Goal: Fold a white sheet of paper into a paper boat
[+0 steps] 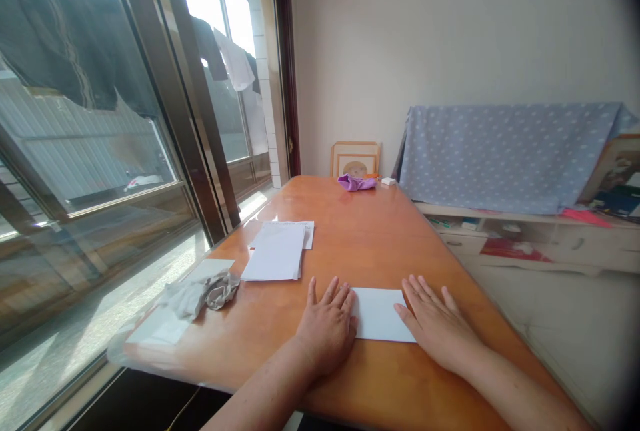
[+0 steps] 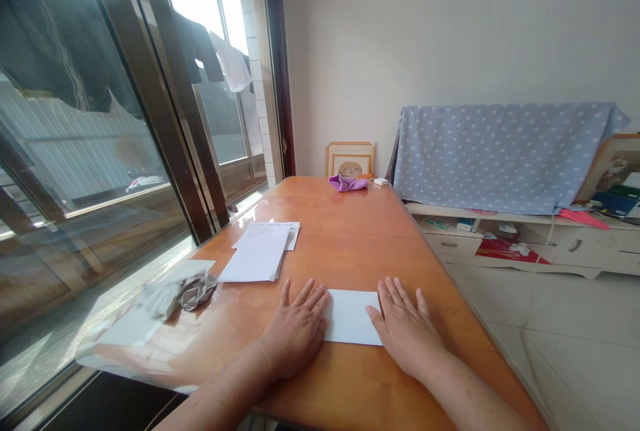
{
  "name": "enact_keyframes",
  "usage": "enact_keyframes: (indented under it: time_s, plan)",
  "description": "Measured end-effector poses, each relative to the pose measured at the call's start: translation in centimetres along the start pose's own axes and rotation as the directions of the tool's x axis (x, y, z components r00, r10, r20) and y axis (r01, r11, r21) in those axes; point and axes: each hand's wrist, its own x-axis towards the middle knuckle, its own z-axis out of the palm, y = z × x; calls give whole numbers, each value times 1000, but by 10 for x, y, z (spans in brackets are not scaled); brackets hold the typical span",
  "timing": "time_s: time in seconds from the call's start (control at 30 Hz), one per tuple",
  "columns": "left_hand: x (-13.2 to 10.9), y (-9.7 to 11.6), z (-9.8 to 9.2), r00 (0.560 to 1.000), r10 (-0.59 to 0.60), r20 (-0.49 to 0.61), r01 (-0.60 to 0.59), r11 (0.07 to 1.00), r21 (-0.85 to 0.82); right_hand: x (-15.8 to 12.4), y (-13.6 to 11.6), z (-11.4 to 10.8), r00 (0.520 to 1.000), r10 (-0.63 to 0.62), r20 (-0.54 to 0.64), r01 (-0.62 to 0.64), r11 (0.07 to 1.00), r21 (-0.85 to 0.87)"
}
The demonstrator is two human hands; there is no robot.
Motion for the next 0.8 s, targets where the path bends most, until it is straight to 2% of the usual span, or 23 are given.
enact_keyframes:
  time_s: [0.1,0.2,0.27,0.37,0.5,0.6,0.7,0.73,0.8]
  plan:
    - [0,-2,6,1000,1,-22,-1,1000,-8,2,-30,-12,991,-130,37,126,987,100]
    - [-1,-3,9,1000,9,-30,-10,1000,-18,6,-64,-14,951,-296,93,272,940,205]
    - [-1,-4,8,999,15,-28,-16,1000,-20,8,-74,-10,940,-321,117,290,931,223]
    - [-1,-3,6,1000,10,-26,-10,1000,-21,7,-63,1,951,-288,109,264,945,195]
    - [0,-2,3,1000,-5,-18,4,1000,-30,0,-18,11,988,-152,41,145,979,145]
    - [0,-2,2,1000,-13,-13,12,998,-56,-6,7,10,999,-46,9,45,995,94]
    - [0,-2,4,1000,-16,-16,15,997,-72,-15,5,4,998,45,-54,-44,999,29]
    - [0,-2,5,1000,-15,-21,13,997,-70,-21,-3,3,996,11,-83,-9,1000,29]
    - [0,-3,8,999,-4,-32,2,998,-60,-33,-24,2,985,-129,-116,137,989,62]
